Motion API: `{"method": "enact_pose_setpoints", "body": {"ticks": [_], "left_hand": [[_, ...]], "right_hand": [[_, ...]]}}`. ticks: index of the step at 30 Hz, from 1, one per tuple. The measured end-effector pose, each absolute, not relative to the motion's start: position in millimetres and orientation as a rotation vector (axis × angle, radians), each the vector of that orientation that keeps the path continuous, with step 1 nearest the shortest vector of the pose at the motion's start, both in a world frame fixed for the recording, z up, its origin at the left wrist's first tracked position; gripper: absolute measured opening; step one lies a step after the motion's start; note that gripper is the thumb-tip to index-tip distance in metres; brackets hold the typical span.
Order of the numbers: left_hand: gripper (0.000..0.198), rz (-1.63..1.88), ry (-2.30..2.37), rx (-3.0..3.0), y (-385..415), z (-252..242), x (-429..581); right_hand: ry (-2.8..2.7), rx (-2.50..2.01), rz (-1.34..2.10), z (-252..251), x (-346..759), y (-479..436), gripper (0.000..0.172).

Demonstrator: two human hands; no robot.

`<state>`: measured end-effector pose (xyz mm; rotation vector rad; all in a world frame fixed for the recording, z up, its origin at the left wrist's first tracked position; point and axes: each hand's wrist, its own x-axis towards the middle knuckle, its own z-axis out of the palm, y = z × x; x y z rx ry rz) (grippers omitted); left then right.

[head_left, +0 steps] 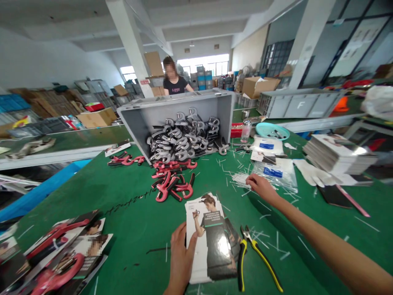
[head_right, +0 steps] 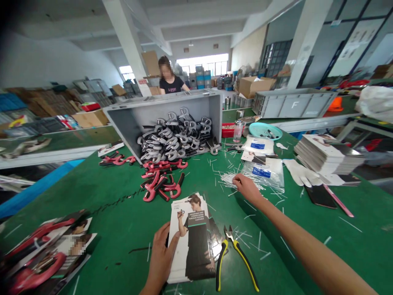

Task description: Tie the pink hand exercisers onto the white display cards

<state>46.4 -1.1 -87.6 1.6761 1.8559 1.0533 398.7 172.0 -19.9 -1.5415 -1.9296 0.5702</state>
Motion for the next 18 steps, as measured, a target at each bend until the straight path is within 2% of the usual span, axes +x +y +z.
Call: {"method": "enact_pose_setpoints", "body": {"ticks": [5,8,10,13,15,18], "left_hand": [[0.041,1.055,1.83,1.688,-2,-83,48],[0.04,1.053,1.835,1.705,0,-85,48],[0.042,1.044,1.874,1.726,-1,-84,48],[0.047,1.066,2.009,1.796,-8,-65,50],[0.044,1.028,1.975,1.96,-15,-41,53],[0.034,0.724,1.682,2.249,-24,-3,59]], "right_hand": [[-1.787,-1.382,1.067,-16,357,126,0.042],[-1.485,-1.19,1.559,-14,326,97,0.039],[-1.398,-1.143,1.692,-13,309,84,0.035],[-1.583,-1.192,1.67,-9,289,70,0.029],[-1.846,-1.208,1.521,-4,279,63,0.023],[-2.18,-1.15,1.232,6,264,51,0.014]]}}
